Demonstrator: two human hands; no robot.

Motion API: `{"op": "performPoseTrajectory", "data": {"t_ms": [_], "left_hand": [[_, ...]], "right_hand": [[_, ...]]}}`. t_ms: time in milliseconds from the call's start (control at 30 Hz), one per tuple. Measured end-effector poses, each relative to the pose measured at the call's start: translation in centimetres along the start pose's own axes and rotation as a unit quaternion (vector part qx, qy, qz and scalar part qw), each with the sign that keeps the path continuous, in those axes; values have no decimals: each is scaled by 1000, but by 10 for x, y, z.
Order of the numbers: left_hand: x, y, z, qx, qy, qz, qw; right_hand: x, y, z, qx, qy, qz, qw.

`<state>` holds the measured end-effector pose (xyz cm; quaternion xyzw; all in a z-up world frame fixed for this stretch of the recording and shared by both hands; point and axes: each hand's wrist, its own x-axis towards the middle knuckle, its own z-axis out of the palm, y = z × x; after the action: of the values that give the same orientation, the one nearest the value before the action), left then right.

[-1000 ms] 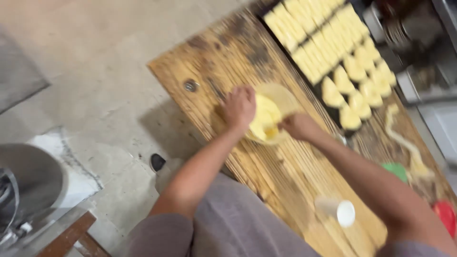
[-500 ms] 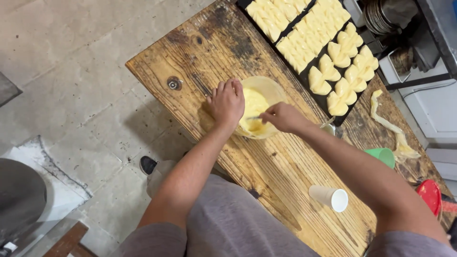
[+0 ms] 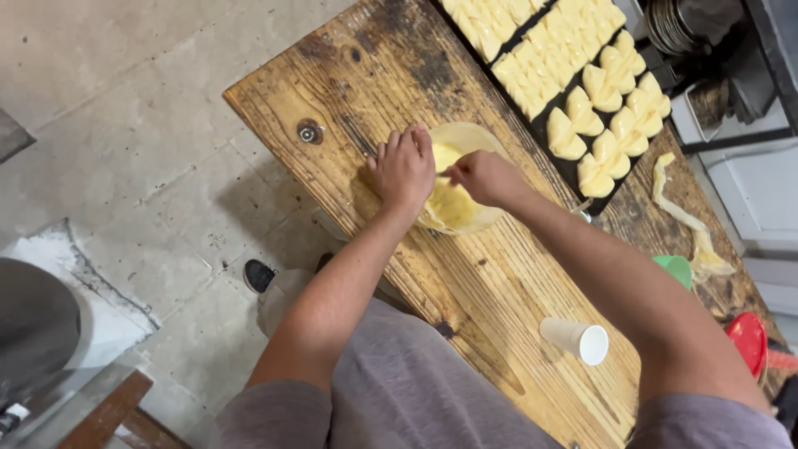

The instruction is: Whisking a yellow liquid in a bowl on a wooden workbench in a bakery

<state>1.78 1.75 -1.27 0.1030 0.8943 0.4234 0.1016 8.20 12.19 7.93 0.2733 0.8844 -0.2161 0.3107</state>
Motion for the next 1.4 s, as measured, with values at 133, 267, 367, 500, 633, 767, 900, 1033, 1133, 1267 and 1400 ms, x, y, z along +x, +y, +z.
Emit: {"op": "performPoseTrajectory", "data": {"t_ms": [133,267,367,500,633,767,900,1033,1133,1267,1400], "left_hand": [[2,-5,10,20,57,16,998],[0,-3,6,15,57,24,998],[-2,0,-2,13,56,31,998],[1,-1,-1,-9,20,15,1000],[0,-2,-2,4,15,20,1000],[-1,-2,-1,6,15,11,1000],[3,-1,-1,36,34,23,998],[22,-21,-4,10,-184,-38,982],[28,-33,-79,-131,-184,-98,969],[13,-109,-173,-169,-146,-148,963],[-89,-276,-185,-121,-84,9,989]], "right_hand": [[23,14,9,-202,19,8,979],[18,13,-16,-198,68,33,977],[35,45,16,-251,-10,21,968],[5,21,-7,-42,45,9,998],[10,35,2,-165,-5,14,986],[15,40,-10,-172,71,34,982],[21,56,3,-193,-19,10,981],[-6,41,-3,-137,16,0,991],[-15,47,-2,-171,46,11,984],[-36,70,4,-197,106,-6,975],[-55,75,7,-200,108,2,974]]}}
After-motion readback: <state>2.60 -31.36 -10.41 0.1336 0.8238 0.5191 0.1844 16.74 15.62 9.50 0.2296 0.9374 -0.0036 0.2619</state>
